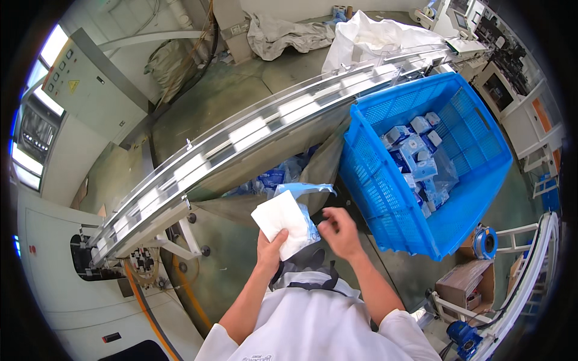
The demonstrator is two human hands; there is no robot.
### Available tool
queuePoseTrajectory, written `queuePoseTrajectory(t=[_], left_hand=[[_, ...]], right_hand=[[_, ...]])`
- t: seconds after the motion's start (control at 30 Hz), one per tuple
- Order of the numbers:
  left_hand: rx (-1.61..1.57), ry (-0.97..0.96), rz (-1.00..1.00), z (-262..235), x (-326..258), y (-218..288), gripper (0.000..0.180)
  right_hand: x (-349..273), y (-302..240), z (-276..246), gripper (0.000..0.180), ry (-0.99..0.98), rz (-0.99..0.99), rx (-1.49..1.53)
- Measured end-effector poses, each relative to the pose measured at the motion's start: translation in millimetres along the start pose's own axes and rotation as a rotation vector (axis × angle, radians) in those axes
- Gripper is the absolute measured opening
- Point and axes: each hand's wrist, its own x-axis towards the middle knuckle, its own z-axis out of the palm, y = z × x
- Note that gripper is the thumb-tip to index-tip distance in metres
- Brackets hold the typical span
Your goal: The person picks up packaged items from a blue plastic bin, wraps them in white protective foam sheets, and places them onto a conveyor belt.
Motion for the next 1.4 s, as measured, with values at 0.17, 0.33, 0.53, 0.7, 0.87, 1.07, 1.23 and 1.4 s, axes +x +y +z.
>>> queuePoseTrajectory(t=[0.17, 0.33, 0.53, 0.7, 0.87, 1.07, 1.23, 1.4], left_hand=[[-0.029, -0.155, 0.009, -7, -5, 5, 0.065], [0.42, -0.231, -0.02, -5, -8, 34, 0.057], [-0.111, -0.351, -0.083, -13, -19, 18, 0.062], [-0.091, -0.229, -0.105, -15, -11, 12, 0.064], [0.552, -0.232, -0.002, -28, 4, 51, 0.074], [0.508, -0.46, -0.021, 4, 35, 65, 0.079], [0.388, -0.297, 0.042, -42, 86, 44, 0.07], [1.206, -0.238, 0.904, -56, 191, 37, 0.031]], right_hand=[[-15, 21, 31, 0.043, -0.128, 0.26, 0.531], [-8, 29, 22, 0.043, -0.254, 0.487, 0.257], [-33, 91, 54, 0.032, -0.39, 0.726, 0.957], [-43, 51, 53, 0.038, -0.451, 0.546, 0.101], [-11, 34, -14, 0.051, -0.391, 0.626, 0.111], [21, 2, 44, 0.094, -0.301, 0.208, 0.794], [36, 23, 74, 0.073, 0.049, 0.491, 0.879], [55, 45, 60, 0.072, 0.385, 0.576, 0.843]])
